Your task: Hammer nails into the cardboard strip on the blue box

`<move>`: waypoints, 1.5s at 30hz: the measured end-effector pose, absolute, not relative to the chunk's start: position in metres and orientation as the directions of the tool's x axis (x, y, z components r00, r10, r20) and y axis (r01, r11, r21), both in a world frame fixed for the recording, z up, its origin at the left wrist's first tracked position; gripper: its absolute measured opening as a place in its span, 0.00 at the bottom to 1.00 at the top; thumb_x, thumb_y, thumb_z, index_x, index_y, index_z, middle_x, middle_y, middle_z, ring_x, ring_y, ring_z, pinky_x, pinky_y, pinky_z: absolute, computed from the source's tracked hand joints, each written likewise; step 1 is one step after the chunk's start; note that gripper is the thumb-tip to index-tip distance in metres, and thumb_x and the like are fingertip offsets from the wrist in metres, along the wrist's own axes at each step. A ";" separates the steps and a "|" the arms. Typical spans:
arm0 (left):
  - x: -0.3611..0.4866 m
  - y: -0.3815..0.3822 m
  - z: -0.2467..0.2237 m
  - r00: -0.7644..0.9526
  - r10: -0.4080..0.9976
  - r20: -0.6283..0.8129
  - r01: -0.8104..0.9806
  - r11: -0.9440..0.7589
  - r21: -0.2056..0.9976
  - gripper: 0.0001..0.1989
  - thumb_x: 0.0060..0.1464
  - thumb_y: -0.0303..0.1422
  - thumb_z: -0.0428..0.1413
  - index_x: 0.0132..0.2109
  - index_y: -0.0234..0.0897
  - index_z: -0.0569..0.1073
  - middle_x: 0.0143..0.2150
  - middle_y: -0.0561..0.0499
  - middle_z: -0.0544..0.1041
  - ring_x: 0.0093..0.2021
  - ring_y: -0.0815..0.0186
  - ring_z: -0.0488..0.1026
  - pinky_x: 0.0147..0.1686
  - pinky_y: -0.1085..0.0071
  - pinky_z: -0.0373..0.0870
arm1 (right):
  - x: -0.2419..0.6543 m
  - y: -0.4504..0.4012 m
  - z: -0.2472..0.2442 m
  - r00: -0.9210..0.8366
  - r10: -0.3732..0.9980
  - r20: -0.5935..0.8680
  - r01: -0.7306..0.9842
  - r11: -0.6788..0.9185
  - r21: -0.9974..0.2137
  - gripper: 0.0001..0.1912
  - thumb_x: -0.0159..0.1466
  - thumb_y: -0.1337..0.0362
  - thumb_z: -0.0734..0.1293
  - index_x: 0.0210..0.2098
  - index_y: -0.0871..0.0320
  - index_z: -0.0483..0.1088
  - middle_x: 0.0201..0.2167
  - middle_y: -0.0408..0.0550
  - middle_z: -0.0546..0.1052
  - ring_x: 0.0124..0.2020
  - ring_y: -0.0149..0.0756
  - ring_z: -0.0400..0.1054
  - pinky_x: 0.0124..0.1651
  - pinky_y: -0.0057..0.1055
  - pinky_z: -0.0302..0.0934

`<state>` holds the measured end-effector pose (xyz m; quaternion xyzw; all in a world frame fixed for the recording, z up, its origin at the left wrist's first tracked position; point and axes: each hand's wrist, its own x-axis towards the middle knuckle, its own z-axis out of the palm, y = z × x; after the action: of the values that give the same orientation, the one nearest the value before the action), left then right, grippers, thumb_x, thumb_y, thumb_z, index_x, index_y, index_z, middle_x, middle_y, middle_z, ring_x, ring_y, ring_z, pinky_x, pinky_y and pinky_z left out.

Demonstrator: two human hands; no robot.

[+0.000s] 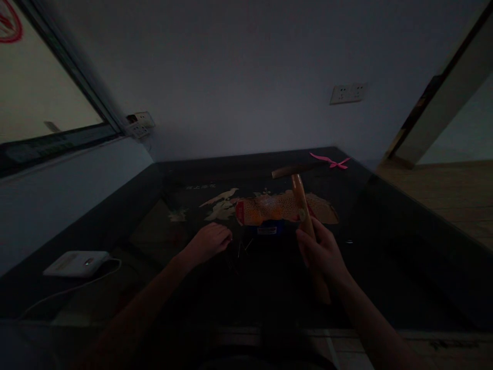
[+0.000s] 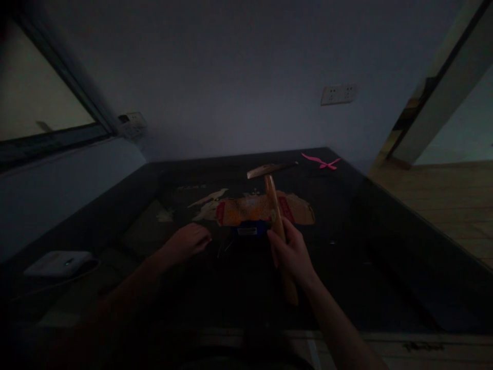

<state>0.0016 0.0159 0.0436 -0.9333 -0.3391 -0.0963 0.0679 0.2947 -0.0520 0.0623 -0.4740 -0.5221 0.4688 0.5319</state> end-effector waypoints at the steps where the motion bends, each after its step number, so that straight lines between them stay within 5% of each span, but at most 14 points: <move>1: 0.003 0.012 0.051 0.722 0.619 0.308 0.655 -0.755 -0.019 0.05 0.53 0.27 0.50 0.36 0.36 0.70 0.33 0.50 0.75 0.35 0.66 0.71 0.38 0.69 0.66 | 0.295 -0.052 0.063 0.020 0.994 0.103 -0.015 0.104 -0.995 0.18 0.59 0.57 0.64 0.47 0.57 0.62 0.13 0.31 0.61 0.09 0.23 0.53 0.09 0.19 0.50; 6: 0.032 0.012 0.088 0.382 0.654 0.653 0.655 -0.690 0.308 0.04 0.51 0.29 0.54 0.37 0.37 0.71 0.35 0.51 0.76 0.37 0.66 0.73 0.40 0.70 0.69 | 0.295 -0.049 0.061 0.023 0.995 0.099 -0.058 0.100 -0.993 0.18 0.59 0.58 0.64 0.47 0.57 0.62 0.13 0.31 0.61 0.09 0.23 0.53 0.09 0.19 0.49; 11: 0.078 0.057 0.092 0.116 0.780 0.615 0.418 -0.600 0.682 0.08 0.49 0.31 0.56 0.39 0.36 0.74 0.35 0.50 0.78 0.35 0.68 0.75 0.37 0.72 0.72 | 0.296 -0.048 0.060 0.031 0.996 0.086 -0.016 0.086 -0.996 0.19 0.59 0.58 0.64 0.48 0.57 0.63 0.14 0.32 0.61 0.10 0.23 0.54 0.10 0.20 0.51; 14: 0.097 0.080 0.082 0.097 0.836 0.540 0.304 -0.542 0.784 0.08 0.49 0.31 0.56 0.38 0.35 0.75 0.36 0.49 0.78 0.36 0.67 0.75 0.39 0.71 0.73 | 0.295 -0.048 0.061 0.038 0.997 0.065 -0.001 0.066 -0.998 0.20 0.59 0.57 0.65 0.48 0.57 0.63 0.16 0.33 0.61 0.11 0.23 0.54 0.11 0.20 0.51; 35: 0.102 0.090 0.057 0.209 0.850 0.484 0.376 -0.527 0.762 0.04 0.50 0.30 0.56 0.34 0.34 0.74 0.33 0.50 0.77 0.33 0.67 0.75 0.35 0.71 0.72 | 0.295 -0.044 0.053 0.037 0.998 0.060 0.100 0.056 -0.993 0.20 0.59 0.57 0.64 0.49 0.57 0.65 0.21 0.37 0.65 0.17 0.26 0.57 0.17 0.22 0.53; 45: 0.101 0.091 0.054 0.231 0.864 0.448 0.484 -0.501 0.717 0.06 0.47 0.26 0.57 0.35 0.36 0.75 0.34 0.50 0.78 0.35 0.65 0.75 0.39 0.67 0.71 | 0.303 -0.041 0.098 0.004 0.971 0.238 0.396 0.217 -0.892 0.17 0.56 0.60 0.66 0.45 0.58 0.70 0.33 0.46 0.75 0.31 0.37 0.68 0.29 0.28 0.63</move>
<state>0.1010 0.0906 0.0538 -0.7528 -0.4475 -0.4290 -0.2214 0.3034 -0.0411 0.0978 -0.5411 -0.6317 0.3145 0.4575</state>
